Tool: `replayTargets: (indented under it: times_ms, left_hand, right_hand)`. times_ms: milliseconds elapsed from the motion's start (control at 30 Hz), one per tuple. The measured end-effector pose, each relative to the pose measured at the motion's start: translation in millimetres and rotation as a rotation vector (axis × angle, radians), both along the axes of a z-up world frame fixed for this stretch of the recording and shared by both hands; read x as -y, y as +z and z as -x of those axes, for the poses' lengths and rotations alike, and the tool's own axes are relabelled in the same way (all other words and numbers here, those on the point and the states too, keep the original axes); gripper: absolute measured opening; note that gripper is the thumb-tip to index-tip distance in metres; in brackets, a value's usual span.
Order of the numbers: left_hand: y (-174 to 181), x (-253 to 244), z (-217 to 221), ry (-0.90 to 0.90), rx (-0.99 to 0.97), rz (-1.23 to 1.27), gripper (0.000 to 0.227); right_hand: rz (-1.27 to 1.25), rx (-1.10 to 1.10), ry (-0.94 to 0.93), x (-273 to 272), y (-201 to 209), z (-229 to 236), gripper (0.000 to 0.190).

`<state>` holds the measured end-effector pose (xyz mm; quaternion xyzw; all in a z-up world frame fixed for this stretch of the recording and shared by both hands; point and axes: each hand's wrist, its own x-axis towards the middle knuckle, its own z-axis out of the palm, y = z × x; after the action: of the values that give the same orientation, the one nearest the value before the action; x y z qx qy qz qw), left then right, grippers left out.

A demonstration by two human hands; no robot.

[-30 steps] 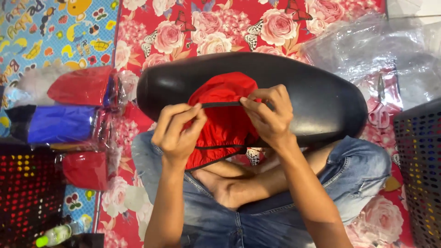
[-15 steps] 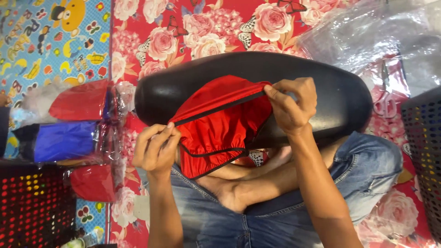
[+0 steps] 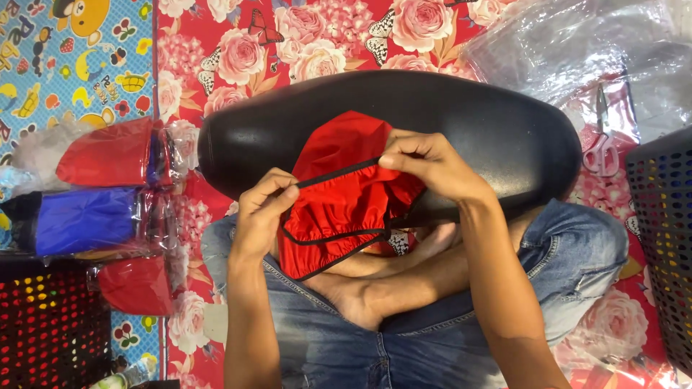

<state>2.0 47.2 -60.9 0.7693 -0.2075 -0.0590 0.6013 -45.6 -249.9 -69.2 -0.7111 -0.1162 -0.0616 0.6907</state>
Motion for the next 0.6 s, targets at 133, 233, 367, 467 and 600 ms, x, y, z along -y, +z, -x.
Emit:
replayTargets:
  times_ms: [133, 233, 367, 467, 600]
  left_hand:
    - [-14, -2, 2, 0.006, -0.339, 0.381, 0.012]
    - [-10, 0, 5, 0.01, -0.384, 0.46, 0.012]
    - [-22, 2, 7, -0.007, -0.247, 0.352, 0.006]
    - [5, 10, 5, 0.056, 0.316, -0.013, 0.021]
    - [8, 19, 8, 0.371, 0.917, -0.137, 0.034]
  right_hand:
    - [-0.38, -0.172, 0.067, 9, -38, -4, 0.031]
    - [-0.461, -0.193, 0.081, 11, -44, -6, 0.031]
    - [-0.314, -0.155, 0.114, 9, -36, -5, 0.025]
    - [-0.057, 0.056, 0.033, -9, 21, 2, 0.007]
    - [0.18, 0.365, -0.332, -23, 5, -1, 0.011]
